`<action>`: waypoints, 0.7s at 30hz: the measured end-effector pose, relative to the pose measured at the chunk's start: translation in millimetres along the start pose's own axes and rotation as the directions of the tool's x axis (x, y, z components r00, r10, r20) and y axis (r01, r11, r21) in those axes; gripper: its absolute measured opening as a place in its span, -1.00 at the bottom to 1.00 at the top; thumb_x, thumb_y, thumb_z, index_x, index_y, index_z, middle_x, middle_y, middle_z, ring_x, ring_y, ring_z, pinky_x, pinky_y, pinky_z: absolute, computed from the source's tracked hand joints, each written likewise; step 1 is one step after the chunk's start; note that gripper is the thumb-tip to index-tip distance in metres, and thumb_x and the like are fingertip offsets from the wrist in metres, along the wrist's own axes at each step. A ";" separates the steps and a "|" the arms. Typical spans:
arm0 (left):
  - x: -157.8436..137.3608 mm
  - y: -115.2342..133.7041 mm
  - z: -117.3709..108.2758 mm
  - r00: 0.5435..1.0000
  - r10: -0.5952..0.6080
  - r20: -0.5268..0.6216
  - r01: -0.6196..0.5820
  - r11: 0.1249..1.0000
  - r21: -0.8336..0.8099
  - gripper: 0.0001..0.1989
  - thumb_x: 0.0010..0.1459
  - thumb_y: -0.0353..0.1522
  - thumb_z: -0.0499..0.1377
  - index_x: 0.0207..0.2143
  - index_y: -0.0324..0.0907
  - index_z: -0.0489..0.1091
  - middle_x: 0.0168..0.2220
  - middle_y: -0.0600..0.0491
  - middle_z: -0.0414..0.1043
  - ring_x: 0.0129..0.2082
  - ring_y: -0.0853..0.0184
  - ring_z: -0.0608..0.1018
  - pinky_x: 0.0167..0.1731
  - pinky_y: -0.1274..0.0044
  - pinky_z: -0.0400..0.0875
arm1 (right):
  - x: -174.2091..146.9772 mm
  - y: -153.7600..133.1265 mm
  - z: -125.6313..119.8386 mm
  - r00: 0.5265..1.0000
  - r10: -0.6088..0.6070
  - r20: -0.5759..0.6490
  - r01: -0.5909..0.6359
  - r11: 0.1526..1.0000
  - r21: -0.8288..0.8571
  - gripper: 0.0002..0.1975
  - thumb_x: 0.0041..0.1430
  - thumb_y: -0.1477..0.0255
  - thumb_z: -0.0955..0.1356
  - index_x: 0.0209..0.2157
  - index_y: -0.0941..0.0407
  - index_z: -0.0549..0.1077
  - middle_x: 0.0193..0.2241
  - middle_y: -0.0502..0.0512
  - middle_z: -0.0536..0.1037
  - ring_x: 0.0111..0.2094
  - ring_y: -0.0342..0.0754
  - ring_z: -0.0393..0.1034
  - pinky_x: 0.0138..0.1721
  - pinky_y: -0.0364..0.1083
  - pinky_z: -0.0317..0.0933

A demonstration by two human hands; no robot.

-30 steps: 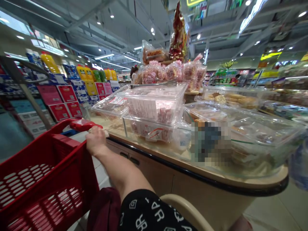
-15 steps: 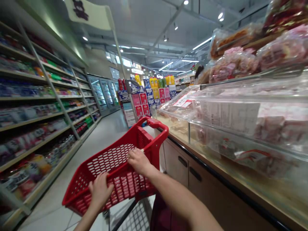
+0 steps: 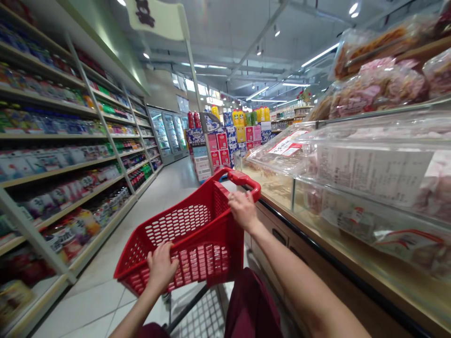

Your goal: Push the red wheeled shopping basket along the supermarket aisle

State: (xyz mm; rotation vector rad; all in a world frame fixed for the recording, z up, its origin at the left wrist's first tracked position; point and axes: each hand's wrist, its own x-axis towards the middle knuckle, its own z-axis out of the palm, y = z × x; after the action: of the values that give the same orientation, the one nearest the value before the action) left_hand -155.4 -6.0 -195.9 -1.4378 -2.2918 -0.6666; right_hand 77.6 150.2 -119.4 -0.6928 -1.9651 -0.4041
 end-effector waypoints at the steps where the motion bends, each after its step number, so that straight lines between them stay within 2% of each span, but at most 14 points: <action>1: 0.2 -0.1 -0.2 1.000 -0.003 0.002 0.003 1.000 0.000 -0.62 -0.11 -0.49 -0.04 -0.16 -0.26 0.25 -0.05 -0.13 0.30 0.04 0.17 0.23 0.05 0.17 -0.07 | 2.1 6.5 -3.1 0.989 0.134 -0.061 -0.137 0.990 -0.037 -0.81 0.07 0.50 0.23 -0.36 0.09 0.46 -0.06 0.15 0.38 -0.02 0.04 0.20 0.05 0.18 -0.08; 2: 0.4 -0.1 -0.6 1.000 -0.007 0.004 0.007 1.000 -0.001 -0.63 -0.11 -0.48 -0.04 -0.17 -0.26 0.25 -0.05 -0.13 0.30 0.03 0.17 0.23 0.05 0.17 -0.07 | 3.2 10.2 -4.8 0.970 0.218 -0.108 -0.225 0.973 -0.054 -0.81 0.07 0.51 0.23 -0.36 0.11 0.47 -0.05 0.19 0.37 -0.01 0.06 0.18 0.05 0.19 -0.08; 3: 0.5 0.1 -1.0 1.000 -0.011 0.006 0.011 1.000 -0.003 -0.64 -0.11 -0.48 -0.04 -0.17 -0.26 0.25 -0.06 -0.13 0.30 0.03 0.17 0.23 0.05 0.17 -0.07 | 3.0 10.5 -4.9 0.967 0.223 -0.121 -0.231 0.972 -0.053 -0.81 0.06 0.52 0.22 -0.36 0.12 0.47 -0.05 0.20 0.37 0.01 0.05 0.17 0.05 0.17 -0.07; 5: 0.7 0.3 -1.8 1.000 -0.015 0.014 0.015 1.000 -0.006 -0.64 -0.11 -0.48 -0.04 -0.18 -0.24 0.24 -0.06 -0.12 0.30 0.03 0.18 0.24 0.05 0.17 -0.07 | -0.4 3.6 -1.9 0.999 0.013 -0.042 -0.013 1.000 0.002 -0.79 0.07 0.53 0.22 -0.39 0.09 0.48 -0.06 0.13 0.38 0.01 -0.01 0.18 0.06 0.07 -0.04; 6: 0.8 0.0 -2.1 1.000 -0.015 0.019 0.015 1.000 -0.005 -0.64 -0.11 -0.48 -0.04 -0.18 -0.24 0.24 -0.05 -0.11 0.30 0.03 0.19 0.24 0.05 0.18 -0.07 | -2.2 -0.5 -0.5 0.992 -0.126 0.018 0.125 0.991 0.045 -0.79 0.08 0.53 0.22 -0.39 0.06 0.48 -0.06 0.08 0.39 0.00 -0.05 0.19 0.07 0.03 -0.03; 8: 1.0 -0.8 -2.4 1.000 -0.010 0.028 0.010 1.000 -0.001 -0.63 -0.11 -0.48 -0.04 -0.17 -0.24 0.24 -0.04 -0.12 0.29 0.03 0.19 0.23 0.06 0.19 -0.08 | -2.6 -2.7 -0.9 0.970 -0.227 0.085 0.220 0.972 0.086 -0.80 0.08 0.50 0.23 -0.35 0.01 0.47 -0.06 0.03 0.39 -0.03 -0.08 0.22 0.07 0.03 -0.04; 10: 1.1 -1.3 -2.8 1.000 -0.006 0.028 0.006 1.000 0.002 -0.63 -0.11 -0.48 -0.04 -0.16 -0.24 0.23 -0.03 -0.12 0.28 0.04 0.18 0.23 0.06 0.20 -0.09 | 1.0 3.8 -4.8 0.999 -0.010 0.042 0.009 1.000 0.017 -0.80 0.08 0.48 0.23 -0.28 0.03 0.45 -0.05 0.10 0.38 -0.03 -0.02 0.22 0.06 0.12 -0.06; 12: 1.1 -0.9 -3.8 1.000 -0.010 0.027 0.010 1.000 0.003 -0.64 -0.10 -0.46 -0.04 -0.18 -0.24 0.23 -0.05 -0.12 0.29 0.02 0.17 0.24 0.05 0.19 -0.08 | 3.6 9.4 -6.7 0.968 0.246 -0.056 -0.248 0.968 -0.043 -0.78 0.08 0.49 0.23 -0.25 0.09 0.44 -0.04 0.19 0.36 0.00 0.04 0.19 0.04 0.18 -0.06; 13: 1.0 -0.5 -4.5 1.000 -0.013 0.029 0.013 1.000 0.003 -0.65 -0.10 -0.46 -0.03 -0.18 -0.24 0.24 -0.06 -0.12 0.30 0.01 0.17 0.25 0.05 0.19 -0.08 | 2.9 8.9 -5.7 0.958 0.280 -0.067 -0.283 0.958 -0.043 -0.78 0.08 0.50 0.23 -0.25 0.10 0.45 -0.04 0.21 0.35 0.02 0.05 0.17 0.04 0.17 -0.05; 14: 0.9 0.0 -5.3 0.999 -0.014 0.033 0.013 1.000 0.004 -0.65 -0.10 -0.46 -0.03 -0.19 -0.24 0.24 -0.06 -0.12 0.30 0.00 0.16 0.26 0.04 0.19 -0.07 | 0.8 6.1 -3.5 0.972 0.231 -0.038 -0.232 0.972 -0.026 -0.78 0.08 0.51 0.22 -0.27 0.10 0.45 -0.03 0.19 0.35 0.04 0.04 0.15 0.04 0.14 -0.03; 16: 0.5 0.4 -6.9 0.999 -0.007 0.039 0.007 1.000 0.004 -0.65 -0.11 -0.46 -0.03 -0.19 -0.24 0.23 -0.06 -0.12 0.30 0.00 0.16 0.26 0.04 0.19 -0.06 | -4.9 -1.8 1.1 0.995 -0.038 0.090 0.033 0.998 0.057 -0.79 0.09 0.50 0.23 -0.30 0.04 0.46 -0.02 0.10 0.35 0.05 -0.02 0.14 0.05 0.05 -0.01; 18: 0.2 0.2 -7.9 0.999 0.007 0.039 -0.007 1.000 0.004 -0.64 -0.11 -0.47 -0.03 -0.18 -0.23 0.23 -0.06 -0.12 0.30 0.01 0.17 0.25 0.04 0.21 -0.05 | -7.1 -2.2 1.3 0.964 -0.217 0.154 0.200 0.973 0.115 -0.78 0.10 0.50 0.23 -0.29 0.00 0.46 -0.01 0.04 0.35 0.04 -0.06 0.15 0.07 0.03 -0.03; 19: 0.1 0.1 -8.2 0.999 0.011 0.038 -0.012 1.000 0.005 -0.64 -0.11 -0.48 -0.04 -0.17 -0.24 0.23 -0.05 -0.12 0.30 0.01 0.18 0.25 0.04 0.21 -0.05 | -5.8 2.1 -0.7 0.971 -0.192 0.144 0.179 0.979 0.098 -0.78 0.11 0.50 0.22 -0.28 0.00 0.46 -0.01 0.04 0.35 0.03 -0.06 0.17 0.07 0.04 -0.05; 21: 0.1 0.1 -8.2 0.999 0.011 0.038 -0.011 1.000 0.009 -0.64 -0.11 -0.48 -0.04 -0.17 -0.25 0.23 -0.05 -0.13 0.29 0.01 0.18 0.25 0.04 0.20 -0.05 | -0.2 15.1 -6.4 0.998 0.047 0.036 -0.047 0.999 -0.005 -0.77 0.11 0.51 0.21 -0.26 0.05 0.46 -0.02 0.12 0.35 0.01 -0.02 0.19 0.07 0.10 -0.06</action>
State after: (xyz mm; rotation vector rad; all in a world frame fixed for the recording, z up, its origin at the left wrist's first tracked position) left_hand -155.0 -10.4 -189.1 -1.4697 -2.3106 -0.6304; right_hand 91.5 158.5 -116.7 -0.7523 -1.9782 -0.3689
